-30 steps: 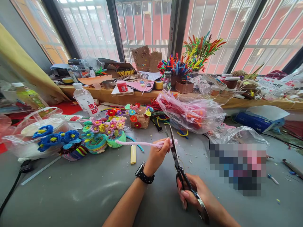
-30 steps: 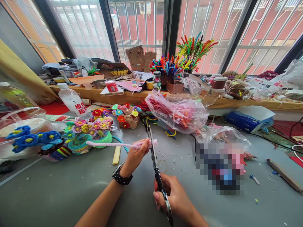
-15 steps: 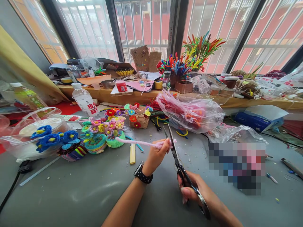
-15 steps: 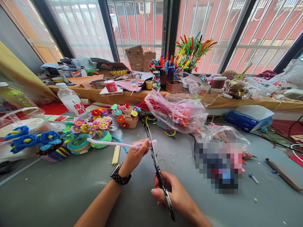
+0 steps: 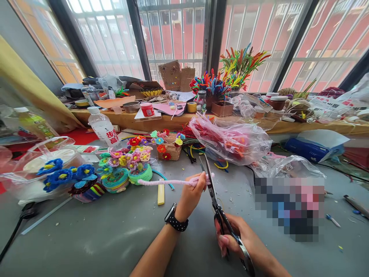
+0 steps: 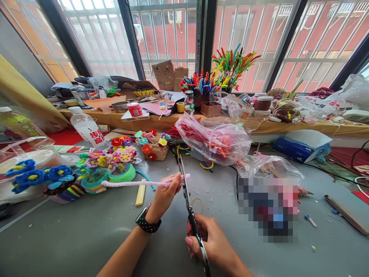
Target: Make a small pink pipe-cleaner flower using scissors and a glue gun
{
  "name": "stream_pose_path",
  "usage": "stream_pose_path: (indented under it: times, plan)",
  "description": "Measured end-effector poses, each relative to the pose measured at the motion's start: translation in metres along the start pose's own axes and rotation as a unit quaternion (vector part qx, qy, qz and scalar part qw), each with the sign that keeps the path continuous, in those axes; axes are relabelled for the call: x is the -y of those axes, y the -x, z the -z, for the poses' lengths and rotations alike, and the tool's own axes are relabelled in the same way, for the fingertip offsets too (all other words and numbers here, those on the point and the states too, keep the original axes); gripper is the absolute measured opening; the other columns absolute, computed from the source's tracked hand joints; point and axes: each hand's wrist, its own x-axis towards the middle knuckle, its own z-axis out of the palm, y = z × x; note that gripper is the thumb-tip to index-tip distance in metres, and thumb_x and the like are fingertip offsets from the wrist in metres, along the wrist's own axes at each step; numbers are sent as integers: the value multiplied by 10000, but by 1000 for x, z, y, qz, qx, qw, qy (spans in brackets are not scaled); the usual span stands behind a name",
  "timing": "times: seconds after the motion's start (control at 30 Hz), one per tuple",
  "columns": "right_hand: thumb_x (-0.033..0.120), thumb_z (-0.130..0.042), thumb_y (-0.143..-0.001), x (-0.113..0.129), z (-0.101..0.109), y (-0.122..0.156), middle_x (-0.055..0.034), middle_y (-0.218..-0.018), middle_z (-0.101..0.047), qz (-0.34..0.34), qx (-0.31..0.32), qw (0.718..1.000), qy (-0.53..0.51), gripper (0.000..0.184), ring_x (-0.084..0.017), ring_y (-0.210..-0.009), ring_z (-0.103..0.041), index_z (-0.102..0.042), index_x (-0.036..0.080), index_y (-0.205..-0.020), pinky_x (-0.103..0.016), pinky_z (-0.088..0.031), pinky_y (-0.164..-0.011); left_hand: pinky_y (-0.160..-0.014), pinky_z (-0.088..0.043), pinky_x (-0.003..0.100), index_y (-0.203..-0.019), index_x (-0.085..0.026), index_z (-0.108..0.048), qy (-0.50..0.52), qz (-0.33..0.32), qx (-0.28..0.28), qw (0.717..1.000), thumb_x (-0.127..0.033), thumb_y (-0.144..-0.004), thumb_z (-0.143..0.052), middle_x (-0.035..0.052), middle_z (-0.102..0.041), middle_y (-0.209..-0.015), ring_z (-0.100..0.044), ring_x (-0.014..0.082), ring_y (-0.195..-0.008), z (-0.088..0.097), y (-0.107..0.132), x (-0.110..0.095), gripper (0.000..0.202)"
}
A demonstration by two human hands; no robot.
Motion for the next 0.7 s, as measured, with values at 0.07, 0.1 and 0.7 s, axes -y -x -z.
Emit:
stream_pose_path:
  times: [0.07, 0.1, 0.7]
  plan:
    - [543, -541, -639, -2, 2, 0, 27, -583, -422, 4, 14, 999, -33, 419, -81, -486, -435, -412, 155, -731, -206, -369, -468, -419, -209, 226, -494, -182, -348, -10, 0, 5, 1000, -368, -788, -365, -58, -304, -450, -256, 73, -422, 1, 0, -1, 349]
    - [550, -553, -622, -2, 3, 1, 27, -606, -413, 6, 23, 999, -46, 435, -79, -503, -425, -415, 155, -742, -205, -372, -477, -420, -208, 227, -488, -182, -344, -18, 0, 12, 1000, -369, -789, -364, -58, -304, -448, -254, 73, -422, 2, 0, -2, 355]
    - [522, -553, -629, 5, -2, 1, -7, -547, -481, -8, -1, 1000, -3, 417, -105, -481, -466, -417, 138, -719, -235, -380, -481, -409, -201, 225, -496, -180, -350, 21, 12, 18, 1000, -393, -788, -371, -59, -300, -452, -247, 69, -417, -2, 1, 2, 363]
